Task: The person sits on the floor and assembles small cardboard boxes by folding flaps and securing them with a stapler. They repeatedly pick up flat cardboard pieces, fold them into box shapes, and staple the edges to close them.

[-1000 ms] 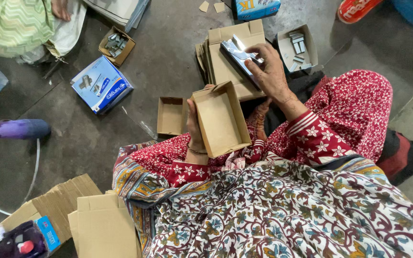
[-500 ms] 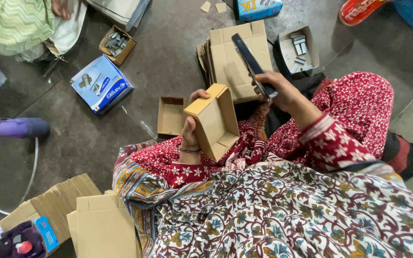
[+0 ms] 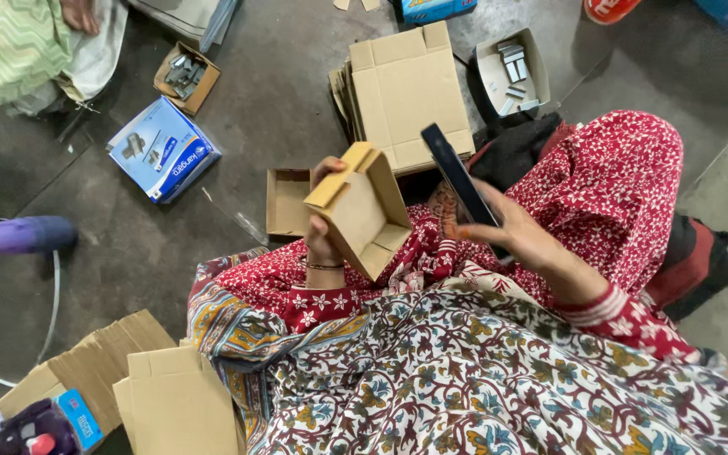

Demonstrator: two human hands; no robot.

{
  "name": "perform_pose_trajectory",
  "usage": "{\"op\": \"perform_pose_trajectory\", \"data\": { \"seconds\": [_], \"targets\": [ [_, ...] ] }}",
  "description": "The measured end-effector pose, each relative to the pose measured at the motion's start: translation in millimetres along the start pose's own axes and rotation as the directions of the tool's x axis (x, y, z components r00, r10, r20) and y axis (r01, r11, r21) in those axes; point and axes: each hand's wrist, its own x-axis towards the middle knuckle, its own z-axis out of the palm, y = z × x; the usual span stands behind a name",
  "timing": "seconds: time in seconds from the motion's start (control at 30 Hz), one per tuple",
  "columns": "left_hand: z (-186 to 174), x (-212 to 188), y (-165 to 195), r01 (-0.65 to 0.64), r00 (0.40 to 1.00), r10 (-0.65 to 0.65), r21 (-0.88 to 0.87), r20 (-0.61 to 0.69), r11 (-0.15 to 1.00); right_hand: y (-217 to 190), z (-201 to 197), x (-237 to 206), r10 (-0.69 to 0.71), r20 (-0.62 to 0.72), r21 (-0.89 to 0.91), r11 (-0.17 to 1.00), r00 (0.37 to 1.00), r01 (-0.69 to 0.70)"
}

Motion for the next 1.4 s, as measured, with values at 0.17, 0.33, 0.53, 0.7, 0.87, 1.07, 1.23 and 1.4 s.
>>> {"op": "perform_pose_trajectory", "data": {
  "seconds": [0.17,0.33,0.53,0.7,0.87,1.07,1.23,1.4],
  "targets": [
    [-9.9,1.7,-10.9,-0.053,0.977,0.007,-0.210,-0.214,0.976,14.8,-8.7,102.6,-0.265,-0.253,-0.646,0.763,0.931,0.041],
    [-31.6,-7.4,-25.2,-0.028,0.885,-0.068,-0.197,-0.461,0.980,9.7,1.4,157.0,-0.461,-0.201,-0.837,0.539,0.864,0.093],
    [-33.2,-10.9,-31.6,0.047,0.920,-0.139,-0.249,-0.365,0.967,-27.8,20.2,120.3,-0.711,-0.210,-0.655,0.612,0.671,0.443],
    [1.2,-2.3,-13.5,0.076,0.990,-0.092,-0.146,-0.107,0.986,-62.5,45.9,84.2,-0.717,-0.215,-0.384,0.686,0.663,0.618],
    [28.4,6.8,1.6,0.069,0.996,-0.075,-0.142,-0.039,0.987,-75.4,60.5,80.4,-0.798,-0.222,-0.434,0.596,0.561,0.676],
    [24.7,6.9,2.6,0.033,0.999,-0.037,-0.163,-0.025,0.986,-68.3,53.8,79.2,-0.838,-0.126,-0.485,0.519,0.531,0.704],
    [24.5,5.4,-0.3,0.051,0.999,-0.053,-0.172,-0.005,0.984,-70.0,42.9,74.5,-0.865,0.015,-0.523,0.421,0.502,0.741],
    [23.3,9.0,1.1,0.063,0.998,-0.066,-0.233,-0.002,0.970,-75.4,37.9,68.0,-0.888,0.109,-0.563,0.316,0.448,0.764]
  ]
}}
